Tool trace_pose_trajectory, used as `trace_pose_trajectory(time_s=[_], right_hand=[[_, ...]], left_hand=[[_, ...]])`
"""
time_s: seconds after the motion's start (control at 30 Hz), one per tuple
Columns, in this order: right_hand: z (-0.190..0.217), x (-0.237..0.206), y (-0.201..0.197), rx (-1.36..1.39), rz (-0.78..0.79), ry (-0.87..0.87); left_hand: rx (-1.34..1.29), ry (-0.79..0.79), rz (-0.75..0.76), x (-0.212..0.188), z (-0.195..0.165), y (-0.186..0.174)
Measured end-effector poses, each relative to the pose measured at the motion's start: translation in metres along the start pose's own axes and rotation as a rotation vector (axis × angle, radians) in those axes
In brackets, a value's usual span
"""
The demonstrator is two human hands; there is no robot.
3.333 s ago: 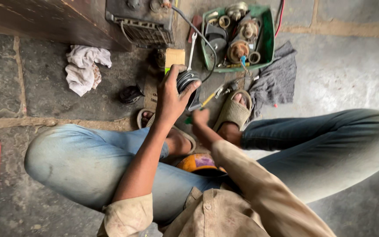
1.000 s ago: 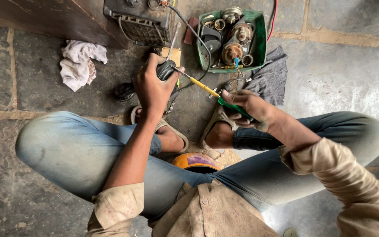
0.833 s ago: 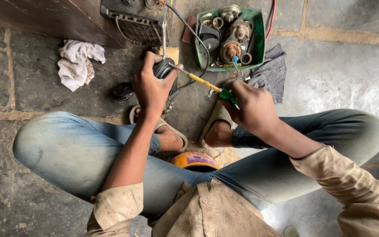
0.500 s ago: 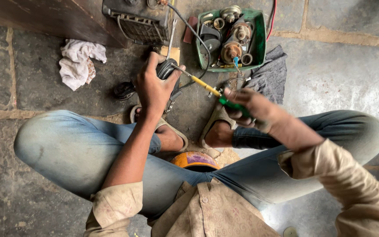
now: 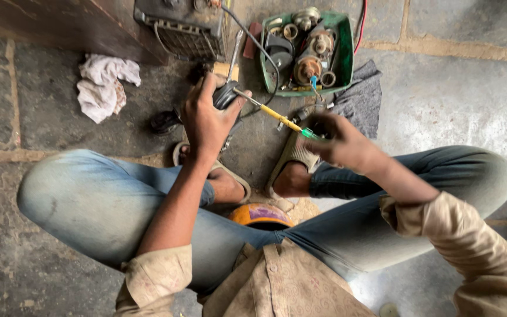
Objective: The person sits on the floor and uses a screwdriver to adjust and tighten screws on a small electrical component. They rotate the device to access different sides and continue making adjustments throughout the clip.
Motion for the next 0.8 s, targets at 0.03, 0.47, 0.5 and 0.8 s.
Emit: trace_pose_trajectory(time_s=[0.03,0.47,0.5,0.8], right_hand=[[0.004,-0.001,-0.006,0.107,-0.058,-0.064],[-0.009,-0.025,0.004,-0.242,-0.16,-0.067],[-0.002,-0.026,0.003,-0.426,-0.191,-0.087],[-0.04,-0.02,0.03,-0.025,0.151,0.371]], left_hand=[[-0.01,-0.003,-0.008,0.001,0.0,-0.001],[0.026,0.019,-0.02,-0.001,-0.01,-0.005],[0.038,0.045,-0.025,0.0,-0.012,-0.006],[0.048,-0.017,-0.016,0.0,-0.005,-0.001]])
Point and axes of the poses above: each hand's wrist, its own x-axis towards the middle knuckle, its own y-axis out of the palm, z = x × y, the point moved 10 cm from there along x, towards the middle knuckle, and after that the axes turned 12 degrees about -x, right-handed, at the moved point
